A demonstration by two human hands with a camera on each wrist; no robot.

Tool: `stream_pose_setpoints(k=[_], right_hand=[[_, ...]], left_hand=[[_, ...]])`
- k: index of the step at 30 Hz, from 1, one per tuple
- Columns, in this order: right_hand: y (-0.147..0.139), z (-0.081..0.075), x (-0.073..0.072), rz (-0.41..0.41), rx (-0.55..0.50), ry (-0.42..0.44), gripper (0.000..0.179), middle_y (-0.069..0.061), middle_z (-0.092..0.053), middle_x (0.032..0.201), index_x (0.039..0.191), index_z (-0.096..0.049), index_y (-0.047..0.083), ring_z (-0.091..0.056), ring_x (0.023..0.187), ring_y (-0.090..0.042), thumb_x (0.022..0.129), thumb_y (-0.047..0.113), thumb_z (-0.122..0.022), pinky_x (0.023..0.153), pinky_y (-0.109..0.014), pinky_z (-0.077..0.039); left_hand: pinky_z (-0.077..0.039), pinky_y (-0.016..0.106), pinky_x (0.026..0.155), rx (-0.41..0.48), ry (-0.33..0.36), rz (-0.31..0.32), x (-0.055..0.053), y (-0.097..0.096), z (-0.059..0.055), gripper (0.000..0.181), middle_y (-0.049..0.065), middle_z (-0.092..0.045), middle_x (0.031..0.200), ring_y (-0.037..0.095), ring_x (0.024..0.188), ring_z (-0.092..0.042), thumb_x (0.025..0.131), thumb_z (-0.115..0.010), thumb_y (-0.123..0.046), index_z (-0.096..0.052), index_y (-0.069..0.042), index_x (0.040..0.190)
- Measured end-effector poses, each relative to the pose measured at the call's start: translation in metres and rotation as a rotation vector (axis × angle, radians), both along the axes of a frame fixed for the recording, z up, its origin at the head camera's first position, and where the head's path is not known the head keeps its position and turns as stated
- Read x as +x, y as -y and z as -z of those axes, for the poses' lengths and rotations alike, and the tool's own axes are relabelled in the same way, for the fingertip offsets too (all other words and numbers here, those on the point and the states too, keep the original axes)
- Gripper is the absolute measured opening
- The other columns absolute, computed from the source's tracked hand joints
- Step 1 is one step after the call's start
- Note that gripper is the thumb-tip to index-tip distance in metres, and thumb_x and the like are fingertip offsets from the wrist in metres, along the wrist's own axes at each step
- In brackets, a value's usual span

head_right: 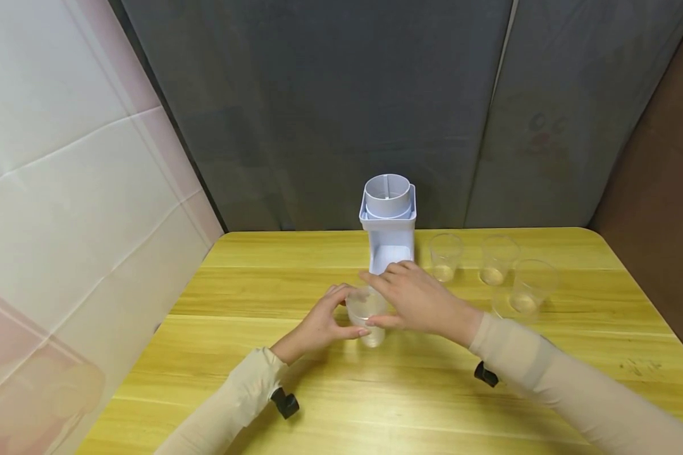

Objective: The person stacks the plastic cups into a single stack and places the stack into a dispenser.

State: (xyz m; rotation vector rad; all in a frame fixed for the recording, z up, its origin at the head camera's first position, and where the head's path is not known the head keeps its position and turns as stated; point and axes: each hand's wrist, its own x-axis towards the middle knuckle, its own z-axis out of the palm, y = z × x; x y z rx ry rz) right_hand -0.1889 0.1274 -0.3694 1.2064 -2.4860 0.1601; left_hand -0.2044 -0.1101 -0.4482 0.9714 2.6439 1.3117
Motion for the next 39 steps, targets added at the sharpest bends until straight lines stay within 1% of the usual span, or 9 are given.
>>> stream_pose_setpoints(k=[6,13,19,23,26,29,33,39], right_hand=[[0.0,0.007,-0.001,0.004,0.0,0.006,0.075,-0.004,-0.073,0.106,0.139,-0.054,0.01,-0.063,0.1,-0.022,0.082,0.055,-0.073,0.096,-0.045,-0.051],[0.0,0.01,-0.001,0.019,0.006,0.028,0.075,-0.003,-0.073,0.108,0.141,-0.052,0.011,-0.063,0.102,-0.021,0.084,0.056,-0.07,0.098,-0.045,-0.05],[-0.002,0.011,-0.001,0.017,0.003,0.042,0.076,-0.003,-0.073,0.112,0.143,-0.05,0.012,-0.063,0.104,-0.021,0.085,0.058,-0.068,0.1,-0.044,-0.05],[-0.004,0.012,-0.001,0.013,-0.008,0.046,0.079,-0.003,-0.072,0.114,0.144,-0.049,0.011,-0.064,0.106,-0.021,0.085,0.06,-0.066,0.101,-0.045,-0.05],[-0.006,0.012,0.0,0.018,-0.018,0.044,0.08,-0.002,-0.072,0.114,0.144,-0.049,0.011,-0.064,0.107,-0.021,0.086,0.063,-0.063,0.101,-0.045,-0.05],[-0.009,0.012,0.001,0.028,-0.029,0.055,0.08,-0.001,-0.072,0.113,0.144,-0.049,0.012,-0.064,0.106,-0.021,0.086,0.064,-0.062,0.101,-0.046,-0.05],[-0.013,0.013,0.003,0.042,-0.039,0.093,0.079,-0.001,-0.073,0.113,0.144,-0.049,0.013,-0.064,0.107,-0.022,0.086,0.063,-0.064,0.101,-0.047,-0.049],[-0.021,0.012,0.004,0.079,-0.054,0.134,0.08,-0.002,-0.071,0.121,0.145,-0.048,0.014,-0.065,0.112,-0.025,0.083,0.061,-0.068,0.101,-0.051,-0.049]], left_hand=[[-0.049,0.049,0.101,-0.002,0.001,-0.004,0.0,0.0,0.001,0.06,-0.004,-0.062,0.123,0.014,0.112,-0.046,0.078,-0.084,-0.034,-0.057,-0.02,0.13],[-0.048,0.048,0.101,-0.003,0.001,-0.008,0.0,-0.001,0.002,0.06,-0.005,-0.061,0.124,0.014,0.11,-0.046,0.079,-0.083,-0.035,-0.056,-0.021,0.13],[-0.048,0.049,0.101,0.007,-0.013,0.01,0.0,0.0,0.003,0.063,0.0,-0.059,0.129,0.016,0.113,-0.045,0.078,-0.084,-0.033,-0.055,-0.017,0.132],[-0.049,0.049,0.101,0.007,-0.017,0.009,0.0,0.0,0.003,0.07,0.004,-0.056,0.134,0.018,0.118,-0.045,0.076,-0.086,-0.03,-0.052,-0.014,0.136],[-0.048,0.05,0.102,0.02,-0.022,0.009,0.0,0.0,0.002,0.073,0.005,-0.054,0.135,0.02,0.121,-0.044,0.077,-0.086,-0.028,-0.05,-0.014,0.138],[-0.048,0.05,0.103,0.031,-0.038,0.012,-0.001,-0.002,0.001,0.071,0.005,-0.054,0.135,0.02,0.123,-0.044,0.078,-0.084,-0.027,-0.049,-0.015,0.138],[-0.048,0.049,0.102,0.037,-0.05,0.011,-0.001,-0.003,0.001,0.066,0.004,-0.054,0.135,0.02,0.123,-0.044,0.081,-0.083,-0.028,-0.05,-0.016,0.137],[-0.048,0.051,0.101,0.057,-0.055,0.003,0.0,-0.005,0.001,0.062,0.003,-0.057,0.133,0.02,0.121,-0.045,0.081,-0.082,-0.026,-0.052,-0.016,0.135]])
